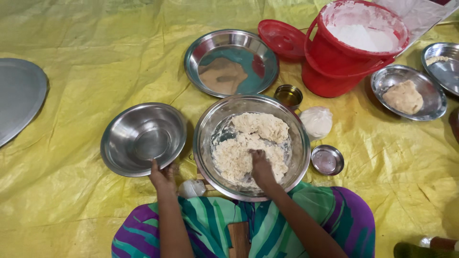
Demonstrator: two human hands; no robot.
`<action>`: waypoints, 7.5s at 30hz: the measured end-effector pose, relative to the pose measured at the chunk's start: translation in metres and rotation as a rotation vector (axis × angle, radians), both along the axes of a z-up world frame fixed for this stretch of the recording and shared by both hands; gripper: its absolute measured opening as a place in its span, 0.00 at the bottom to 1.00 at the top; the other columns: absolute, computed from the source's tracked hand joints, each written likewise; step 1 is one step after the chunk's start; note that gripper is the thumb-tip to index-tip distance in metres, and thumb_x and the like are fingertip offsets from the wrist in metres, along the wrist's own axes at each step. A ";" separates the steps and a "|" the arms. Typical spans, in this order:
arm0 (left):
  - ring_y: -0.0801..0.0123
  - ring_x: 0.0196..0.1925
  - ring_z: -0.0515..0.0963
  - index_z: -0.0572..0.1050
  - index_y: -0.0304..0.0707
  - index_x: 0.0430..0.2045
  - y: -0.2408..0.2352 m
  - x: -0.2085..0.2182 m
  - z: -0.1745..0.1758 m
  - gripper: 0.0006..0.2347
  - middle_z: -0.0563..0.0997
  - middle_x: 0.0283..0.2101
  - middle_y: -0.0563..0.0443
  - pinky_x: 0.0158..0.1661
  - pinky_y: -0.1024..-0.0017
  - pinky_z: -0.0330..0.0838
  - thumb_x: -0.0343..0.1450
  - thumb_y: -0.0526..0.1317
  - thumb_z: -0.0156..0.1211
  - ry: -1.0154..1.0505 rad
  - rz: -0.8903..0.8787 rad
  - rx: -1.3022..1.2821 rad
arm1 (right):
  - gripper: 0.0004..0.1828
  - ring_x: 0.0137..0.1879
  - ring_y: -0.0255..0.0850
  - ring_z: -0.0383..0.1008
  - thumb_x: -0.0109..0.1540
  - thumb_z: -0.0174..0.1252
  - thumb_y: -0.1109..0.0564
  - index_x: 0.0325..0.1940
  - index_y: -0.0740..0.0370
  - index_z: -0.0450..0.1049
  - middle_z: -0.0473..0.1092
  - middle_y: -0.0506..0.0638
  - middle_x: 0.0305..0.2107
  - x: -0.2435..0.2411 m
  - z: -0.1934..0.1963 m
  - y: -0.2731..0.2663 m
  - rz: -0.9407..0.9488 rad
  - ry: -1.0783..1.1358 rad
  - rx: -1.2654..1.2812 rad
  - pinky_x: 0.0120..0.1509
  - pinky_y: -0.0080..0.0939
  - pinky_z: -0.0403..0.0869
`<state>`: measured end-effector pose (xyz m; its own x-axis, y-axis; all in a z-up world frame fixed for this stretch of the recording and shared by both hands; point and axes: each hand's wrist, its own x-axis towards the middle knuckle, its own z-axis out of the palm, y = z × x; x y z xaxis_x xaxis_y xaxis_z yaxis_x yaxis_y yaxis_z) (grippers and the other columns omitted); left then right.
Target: The person kneads dough by hand in a large metal bowl placed on a yellow tarp. They repeatedly press, fold, and turn the dough to develop its texture. Nearby bowls and containers hold additional ingredients, but the person focuses on the main dough mass throughout the clip.
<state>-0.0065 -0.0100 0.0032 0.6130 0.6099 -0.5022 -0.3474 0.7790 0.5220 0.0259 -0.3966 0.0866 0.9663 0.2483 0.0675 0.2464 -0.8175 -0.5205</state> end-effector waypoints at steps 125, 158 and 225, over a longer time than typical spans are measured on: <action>0.62 0.54 0.80 0.67 0.34 0.64 -0.179 -0.024 0.081 0.23 0.78 0.57 0.45 0.57 0.65 0.74 0.72 0.34 0.58 -0.147 -0.160 0.244 | 0.51 0.82 0.68 0.33 0.53 0.72 0.58 0.74 0.33 0.53 0.33 0.60 0.76 -0.029 0.115 -0.003 0.410 0.295 -0.488 0.70 0.85 0.43; 0.63 0.54 0.79 0.67 0.33 0.62 -0.180 -0.026 0.082 0.21 0.77 0.57 0.47 0.56 0.66 0.73 0.73 0.34 0.58 -0.171 -0.172 0.270 | 0.46 0.48 0.57 0.76 0.52 0.62 0.65 0.75 0.56 0.57 0.72 0.67 0.42 0.039 0.040 -0.070 -0.099 0.287 0.311 0.53 0.51 0.74; 0.64 0.54 0.79 0.67 0.35 0.63 -0.179 -0.023 0.088 0.21 0.78 0.57 0.47 0.56 0.67 0.74 0.74 0.36 0.56 -0.095 -0.187 0.309 | 0.45 0.45 0.60 0.78 0.53 0.67 0.53 0.73 0.59 0.61 0.77 0.66 0.37 0.044 0.041 -0.026 -0.171 0.024 0.055 0.51 0.56 0.75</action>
<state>-0.0296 -0.1891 0.0916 0.7636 0.5967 -0.2468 -0.2722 0.6441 0.7149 0.0701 -0.4225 0.1280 0.9956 0.0767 0.0532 0.0933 -0.8169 -0.5693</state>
